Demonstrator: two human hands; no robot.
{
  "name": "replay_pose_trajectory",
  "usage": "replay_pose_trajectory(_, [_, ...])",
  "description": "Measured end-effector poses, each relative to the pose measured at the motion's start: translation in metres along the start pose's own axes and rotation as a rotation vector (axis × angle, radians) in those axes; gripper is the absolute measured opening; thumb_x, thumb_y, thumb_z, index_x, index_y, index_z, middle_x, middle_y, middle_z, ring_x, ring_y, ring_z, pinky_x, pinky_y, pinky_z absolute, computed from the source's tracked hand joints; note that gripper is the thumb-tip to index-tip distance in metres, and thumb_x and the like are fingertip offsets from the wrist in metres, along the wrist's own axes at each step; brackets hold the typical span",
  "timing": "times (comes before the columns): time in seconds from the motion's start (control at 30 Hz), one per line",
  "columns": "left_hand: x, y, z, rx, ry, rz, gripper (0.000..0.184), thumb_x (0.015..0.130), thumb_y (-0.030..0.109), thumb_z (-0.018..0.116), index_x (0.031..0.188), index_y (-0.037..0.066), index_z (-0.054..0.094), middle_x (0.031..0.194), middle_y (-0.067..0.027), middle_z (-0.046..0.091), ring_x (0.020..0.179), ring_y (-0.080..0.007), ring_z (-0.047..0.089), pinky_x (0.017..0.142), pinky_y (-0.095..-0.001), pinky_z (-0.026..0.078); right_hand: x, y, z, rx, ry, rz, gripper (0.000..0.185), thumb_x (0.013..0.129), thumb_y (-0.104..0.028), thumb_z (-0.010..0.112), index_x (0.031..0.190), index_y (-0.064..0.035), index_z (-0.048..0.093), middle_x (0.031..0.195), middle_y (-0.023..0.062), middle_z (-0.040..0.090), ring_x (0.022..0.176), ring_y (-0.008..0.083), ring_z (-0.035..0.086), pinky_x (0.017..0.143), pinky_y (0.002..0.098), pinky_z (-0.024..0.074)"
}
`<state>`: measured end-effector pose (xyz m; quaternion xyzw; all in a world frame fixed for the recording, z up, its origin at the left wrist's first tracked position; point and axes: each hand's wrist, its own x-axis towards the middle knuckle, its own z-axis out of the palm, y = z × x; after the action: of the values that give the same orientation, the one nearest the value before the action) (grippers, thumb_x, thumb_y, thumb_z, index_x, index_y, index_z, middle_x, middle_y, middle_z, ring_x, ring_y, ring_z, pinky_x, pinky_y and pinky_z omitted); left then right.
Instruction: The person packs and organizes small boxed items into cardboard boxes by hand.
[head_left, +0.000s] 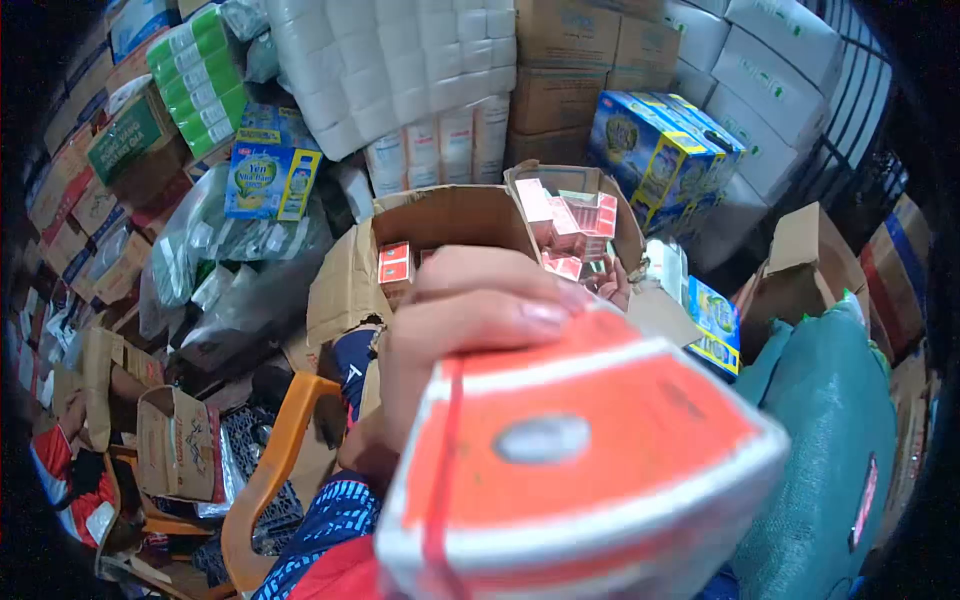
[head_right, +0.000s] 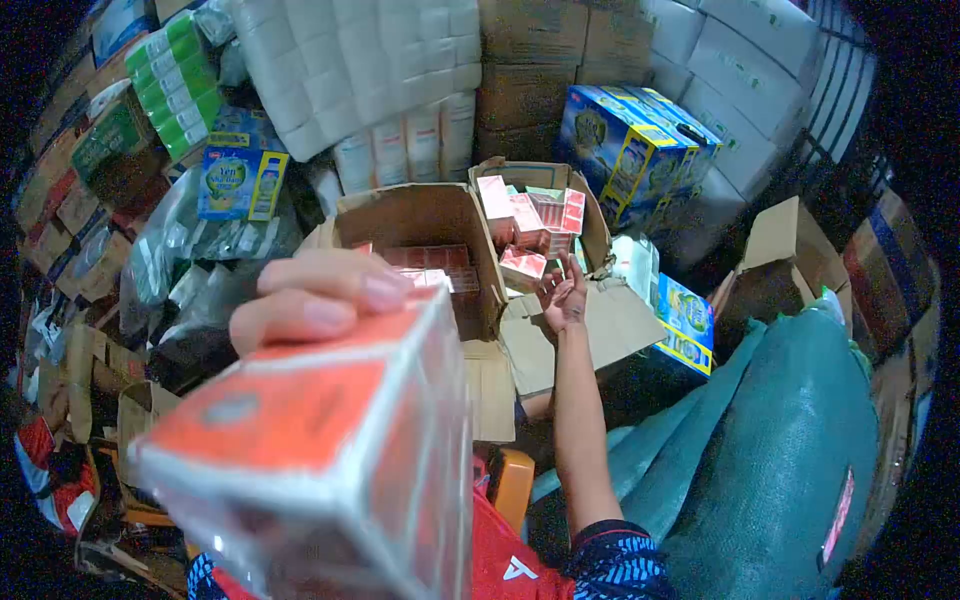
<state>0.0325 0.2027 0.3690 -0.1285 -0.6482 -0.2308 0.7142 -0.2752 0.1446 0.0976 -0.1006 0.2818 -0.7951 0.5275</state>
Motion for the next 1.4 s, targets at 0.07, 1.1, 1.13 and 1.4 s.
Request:
replay_pose_trajectory(0.07, [0.011, 0.031, 0.000, 0.052, -0.020, -0.049, 0.044, 0.071, 0.012, 0.080, 0.103, 0.001, 0.051, 0.092, -0.0182, 0.062, 0.086, -0.0249, 0.064, 0.075, -0.0322, 0.053, -0.003, 0.001, -0.002, -0.005, -0.008, 0.006, 0.034, 0.085, -0.044, 0.068, 0.112, -0.0245, 0.062, 0.070, -0.0100, 0.056, 0.067, 0.0060, 0.057, 0.073, 0.0330, 0.0522])
replay_pose_trajectory(1.1, [-0.039, -0.134, -0.105, 0.160, 0.096, -1.135, 0.069, 0.077, 0.023, 0.081, 0.118, -0.005, 0.032, 0.103, -0.0137, 0.060, 0.079, -0.0149, 0.064, 0.064, -0.0283, 0.055, 0.013, 0.007, -0.011, 0.043, 0.055, -0.035, 0.040, 0.081, -0.039, 0.070, 0.115, -0.0210, 0.060, 0.082, -0.0075, 0.057, 0.080, 0.0105, 0.056, 0.077, 0.0318, 0.0463])
replay_pose_trajectory(1.13, [-0.066, -0.160, -0.118, 0.184, 0.093, -1.249, 0.069, 0.075, 0.026, 0.081, 0.115, -0.005, 0.034, 0.102, -0.0132, 0.061, 0.078, -0.0140, 0.063, 0.065, -0.0279, 0.055, 0.012, 0.007, -0.009, 0.044, 0.068, -0.035, 0.039, 0.081, -0.039, 0.070, 0.114, -0.0209, 0.060, 0.081, -0.0077, 0.057, 0.080, 0.0103, 0.056, 0.077, 0.0318, 0.0463])
replay_pose_trajectory(1.4, [-0.179, -0.267, -0.147, 1.171, -0.314, -1.367, 0.089, 0.068, 0.051, 0.074, 0.120, -0.009, 0.035, 0.114, -0.0285, 0.058, 0.104, -0.0390, 0.062, 0.089, -0.0444, 0.049, 0.010, 0.005, -0.009, 0.024, 0.158, -0.050, 0.040, 0.078, -0.039, 0.071, 0.112, -0.0211, 0.061, 0.091, -0.0057, 0.050, 0.078, 0.0100, 0.049, 0.079, 0.0328, 0.0456])
